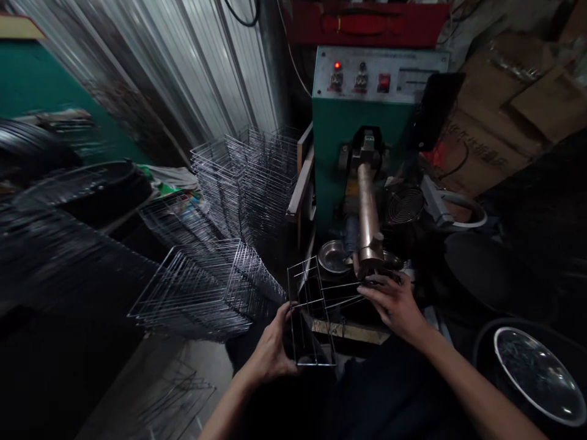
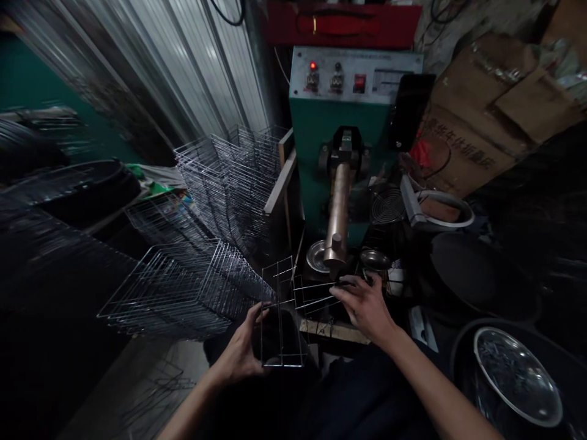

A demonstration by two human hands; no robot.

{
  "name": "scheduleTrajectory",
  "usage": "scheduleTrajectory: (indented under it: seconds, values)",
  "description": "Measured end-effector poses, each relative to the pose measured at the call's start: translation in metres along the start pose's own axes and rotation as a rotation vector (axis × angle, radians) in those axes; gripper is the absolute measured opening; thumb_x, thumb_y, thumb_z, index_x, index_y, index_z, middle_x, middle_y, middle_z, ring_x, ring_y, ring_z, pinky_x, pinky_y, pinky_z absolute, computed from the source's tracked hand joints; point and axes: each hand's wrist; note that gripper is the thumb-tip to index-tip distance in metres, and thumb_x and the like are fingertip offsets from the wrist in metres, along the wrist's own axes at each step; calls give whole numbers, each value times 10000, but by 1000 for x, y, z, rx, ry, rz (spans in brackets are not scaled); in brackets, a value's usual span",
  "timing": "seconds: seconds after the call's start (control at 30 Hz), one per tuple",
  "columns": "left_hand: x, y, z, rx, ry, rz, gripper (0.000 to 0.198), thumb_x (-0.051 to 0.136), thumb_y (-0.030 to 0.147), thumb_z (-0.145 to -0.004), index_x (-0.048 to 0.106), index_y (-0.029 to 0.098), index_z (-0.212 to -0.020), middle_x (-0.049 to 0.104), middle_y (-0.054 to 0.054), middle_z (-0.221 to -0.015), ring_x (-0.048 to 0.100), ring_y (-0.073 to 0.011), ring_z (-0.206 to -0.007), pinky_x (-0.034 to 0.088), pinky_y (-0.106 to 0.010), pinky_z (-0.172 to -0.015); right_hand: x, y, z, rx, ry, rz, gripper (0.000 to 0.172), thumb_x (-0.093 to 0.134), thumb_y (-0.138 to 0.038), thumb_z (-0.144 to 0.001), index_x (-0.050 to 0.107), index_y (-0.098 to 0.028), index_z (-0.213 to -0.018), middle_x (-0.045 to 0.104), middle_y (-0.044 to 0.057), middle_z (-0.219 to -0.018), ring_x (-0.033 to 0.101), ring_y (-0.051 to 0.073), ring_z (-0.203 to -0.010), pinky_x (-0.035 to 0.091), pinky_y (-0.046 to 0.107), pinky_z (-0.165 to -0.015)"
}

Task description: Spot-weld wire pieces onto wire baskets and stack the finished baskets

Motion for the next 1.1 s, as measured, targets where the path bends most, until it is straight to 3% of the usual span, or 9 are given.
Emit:
scheduleTrajectory:
  seconds: [0.3,0.47,0.53,0.7,0.87,1.0,1.1]
  values:
    - [-7,1,-9,-12,6,-13,1232,893,199,-474,215,285,-1499,566,-179,-1466,536,-418,-1416,479,-595,-1151,1,0,-9,28,15,-9,424,595,-44,-964,650,-309,-1290,762,41,-1147,653,236,-1162,249,483,-1030]
    - [-10,10,-9,-20,-5,57,1075,857,235,-571,262,288,-1464,562,-148,-1470,642,-365,-1302,574,-522,-1056,7,0,-10,66,58,-24,283,592,-104,-1016,675,-290,-1213,768,41,-1123,672,235,-1131,279,455,-994]
    - [-11,15,-8,-31,-1,69,1094,861,232,-549,258,287,-1461,578,-157,-1455,690,-364,-1222,592,-517,-1018,5,2,-10,98,60,-32,186,577,-155,-1047,685,-259,-1158,770,52,-1109,692,236,-1087,310,440,-975]
    - [-20,18,-14,1,-27,100,1104,813,157,-506,241,263,-1443,644,-157,-1354,569,-402,-1379,486,-566,-1133,-3,18,-8,116,58,-107,156,527,-244,-1078,681,-220,-1067,761,82,-1098,714,238,-1023,413,403,-943]
    - [-30,11,-31,-26,-25,76,1152,798,143,-506,183,245,-1474,536,-206,-1475,499,-425,-1444,420,-611,-1175,4,26,-20,116,113,-92,194,506,-242,-1076,696,-225,-1043,769,70,-1014,723,234,-933,449,405,-915]
    - [-34,12,-38,-19,-56,115,1142,834,182,-553,192,242,-1495,483,-214,-1524,467,-420,-1471,453,-593,-1159,11,26,-29,100,120,-83,214,516,-257,-1076,719,-227,-1016,776,58,-972,729,228,-915,467,401,-925]
    - [-35,9,-38,32,-87,206,1139,879,270,-618,196,266,-1529,469,-188,-1547,459,-392,-1482,426,-592,-1187,-6,40,-8,188,129,-100,217,550,-360,-1069,732,-245,-1052,776,51,-1017,727,244,-972,489,418,-972]
Point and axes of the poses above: each hand's wrist, its own z-axis away from the middle knuckle, its own x-axis out of the palm, y = z × x
